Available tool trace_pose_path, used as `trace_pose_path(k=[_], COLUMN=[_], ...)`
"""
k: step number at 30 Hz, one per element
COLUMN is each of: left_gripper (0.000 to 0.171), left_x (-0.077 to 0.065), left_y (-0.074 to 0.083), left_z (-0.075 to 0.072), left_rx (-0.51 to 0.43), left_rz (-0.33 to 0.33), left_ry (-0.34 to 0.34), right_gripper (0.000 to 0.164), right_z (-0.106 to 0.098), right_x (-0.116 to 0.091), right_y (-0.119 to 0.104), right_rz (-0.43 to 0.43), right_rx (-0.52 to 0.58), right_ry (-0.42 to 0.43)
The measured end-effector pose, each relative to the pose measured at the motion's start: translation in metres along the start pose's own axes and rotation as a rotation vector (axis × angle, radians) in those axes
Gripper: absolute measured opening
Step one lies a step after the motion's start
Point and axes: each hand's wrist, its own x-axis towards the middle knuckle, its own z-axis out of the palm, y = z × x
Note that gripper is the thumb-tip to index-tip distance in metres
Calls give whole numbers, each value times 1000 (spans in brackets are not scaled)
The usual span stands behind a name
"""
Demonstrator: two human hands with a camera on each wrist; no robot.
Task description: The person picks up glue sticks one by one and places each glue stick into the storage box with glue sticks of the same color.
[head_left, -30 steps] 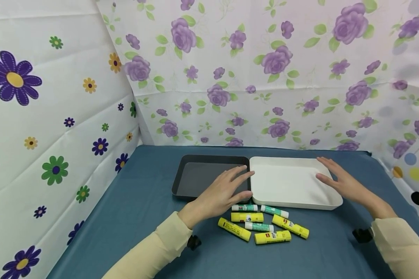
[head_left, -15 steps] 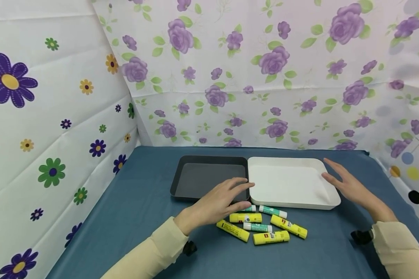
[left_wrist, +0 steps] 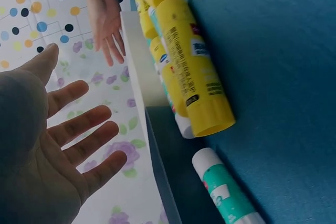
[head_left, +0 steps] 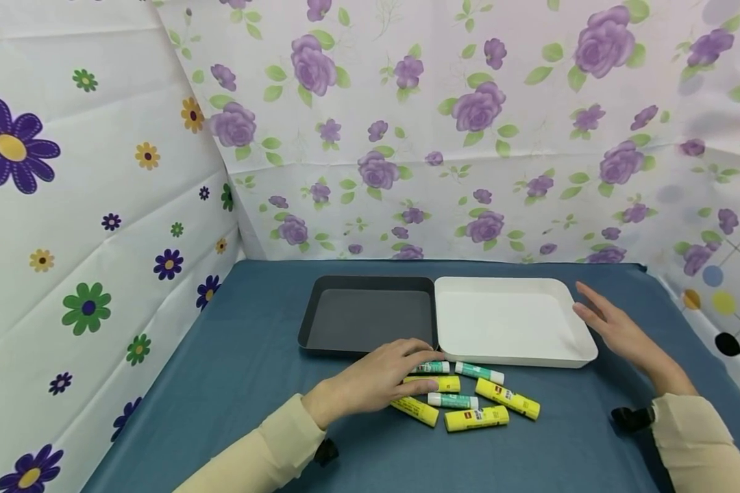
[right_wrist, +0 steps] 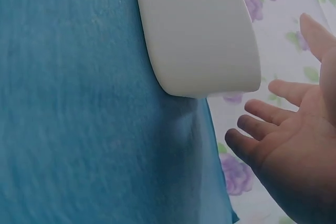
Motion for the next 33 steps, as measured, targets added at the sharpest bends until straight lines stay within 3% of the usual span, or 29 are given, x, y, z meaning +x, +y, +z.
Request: trace_pose_path(k=[11, 17, 33], left_gripper=[60, 55, 45], left_x=[-2, -5, -11], left_y=[-1, -3, -5], left_z=[10, 15, 23], left_rx=[50, 78, 202], left_rz=[-9, 32, 68], left_ry=[-64, -70, -91], right_gripper=[77, 78, 82], right_z=[4, 6, 6], right_x=[-2, -4, -4], right_y=[12, 18, 23], right_rz=[-21, -23, 30], right_rx=[107, 160, 239], right_ry=[7, -8, -116])
